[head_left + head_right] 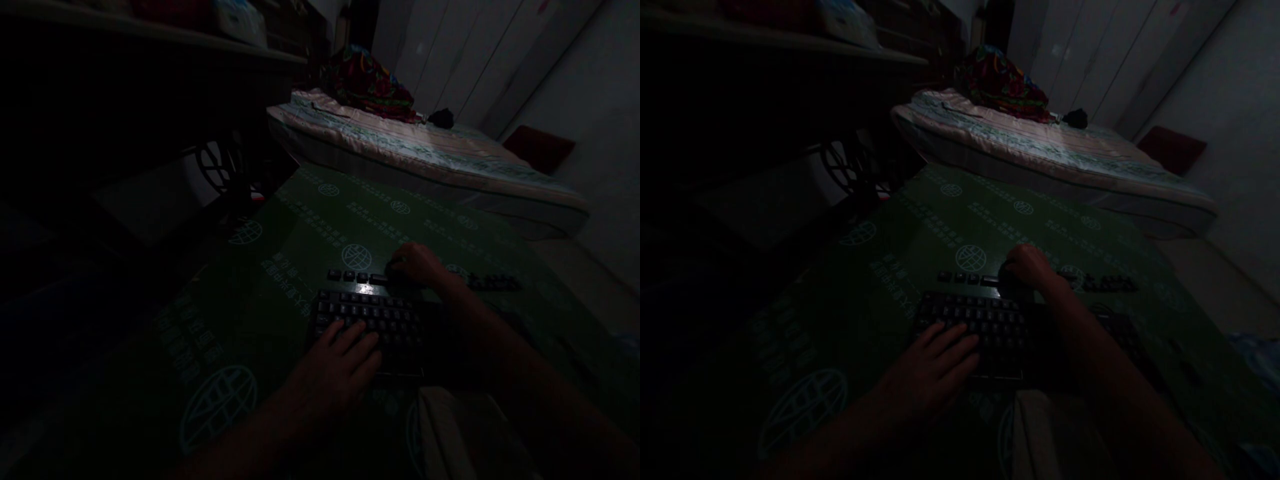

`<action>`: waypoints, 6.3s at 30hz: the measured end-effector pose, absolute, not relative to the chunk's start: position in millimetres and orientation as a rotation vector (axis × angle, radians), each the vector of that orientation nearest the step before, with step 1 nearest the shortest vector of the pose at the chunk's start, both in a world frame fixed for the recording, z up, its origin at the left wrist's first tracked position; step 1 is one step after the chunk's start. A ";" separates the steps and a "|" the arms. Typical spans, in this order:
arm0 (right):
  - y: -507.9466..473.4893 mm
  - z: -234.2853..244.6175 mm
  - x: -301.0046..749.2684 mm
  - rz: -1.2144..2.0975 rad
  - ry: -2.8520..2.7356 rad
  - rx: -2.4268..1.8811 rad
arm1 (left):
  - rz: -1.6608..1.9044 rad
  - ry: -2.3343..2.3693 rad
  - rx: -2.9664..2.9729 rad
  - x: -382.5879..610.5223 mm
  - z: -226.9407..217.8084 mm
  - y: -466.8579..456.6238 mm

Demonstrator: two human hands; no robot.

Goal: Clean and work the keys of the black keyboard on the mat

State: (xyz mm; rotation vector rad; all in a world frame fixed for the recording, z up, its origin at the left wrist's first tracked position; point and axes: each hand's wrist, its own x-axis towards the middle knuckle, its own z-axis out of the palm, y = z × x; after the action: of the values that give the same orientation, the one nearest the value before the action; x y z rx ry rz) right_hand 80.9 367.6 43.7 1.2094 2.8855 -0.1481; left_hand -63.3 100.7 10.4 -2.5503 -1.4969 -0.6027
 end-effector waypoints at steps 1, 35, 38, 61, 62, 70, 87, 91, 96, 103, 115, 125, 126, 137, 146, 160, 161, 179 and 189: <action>367.7 43.0 80.9 -0.147 2.895 1.209 | -0.598 -1.497 -2.555 -63.3 10.0 100.7; 197.6 18.5 138.4 -0.160 3.745 0.941 | -0.595 -1.448 -2.525 -61.8 9.0 105.6; 196.3 17.1 137.1 -0.148 3.710 0.954 | -0.558 -1.472 -2.547 -62.4 10.4 105.1; 197.1 24.7 136.1 -0.034 3.621 0.818 | -0.601 -1.444 -2.525 -60.9 12.0 106.2; 197.0 24.9 136.1 -0.045 3.614 0.827 | -0.594 -1.453 -2.528 -60.7 11.6 106.1; 198.3 20.7 137.7 -0.011 3.613 0.842 | -0.583 -1.461 -2.545 -60.6 11.7 105.0; 196.5 22.5 142.4 -0.098 3.610 0.844 | -0.575 -1.470 -2.548 -59.6 11.8 105.6; 196.1 24.7 138.3 -0.055 3.618 0.830 | -0.588 -1.459 -2.544 -59.8 12.5 105.7; 196.7 25.2 134.0 0.017 3.614 0.812 | -0.574 -1.467 -2.553 -60.2 12.5 104.6; 197.9 24.7 136.3 -0.017 3.575 0.790 | -0.582 -1.462 -2.540 -59.7 12.5 105.5; 201.1 21.2 136.2 0.020 3.663 0.755 | -0.592 -1.460 -2.534 -59.6 13.8 105.7; 194.5 17.0 137.6 0.151 3.590 0.822 | -0.593 -1.455 -2.534 -60.0 11.0 105.0; 193.0 14.0 138.4 0.164 3.595 0.829 | -0.599 -1.449 -2.529 -59.9 10.9 105.0; 180.6 0.5 140.8 0.436 3.663 0.803 | -0.573 -1.460 -2.544 -60.2 11.6 105.6; 175.5 -2.5 140.6 0.390 3.644 0.849 | -0.582 -1.468 -2.538 -60.5 10.5 105.7; 169.2 2.3 139.7 0.434 3.715 0.977 | -0.564 -1.487 -2.548 -61.8 11.4 105.6; 169.3 1.8 139.1 0.416 3.715 0.971 | -0.567 -1.483 -2.548 -62.2 11.7 105.6; 185.5 5.2 143.4 -0.185 3.941 1.483 | -0.463 -1.441 -2.518 -67.3 23.6 103.6; 195.9 6.3 149.5 -0.757 3.797 1.881 | -0.386 -1.549 -2.518 -50.0 26.6 109.5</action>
State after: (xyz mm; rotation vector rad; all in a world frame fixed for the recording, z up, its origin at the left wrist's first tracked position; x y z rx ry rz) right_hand 149.5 195.9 6.3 1.8811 3.7967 -0.7567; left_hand -50.0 109.5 26.6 -2.5181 -1.5492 -0.3855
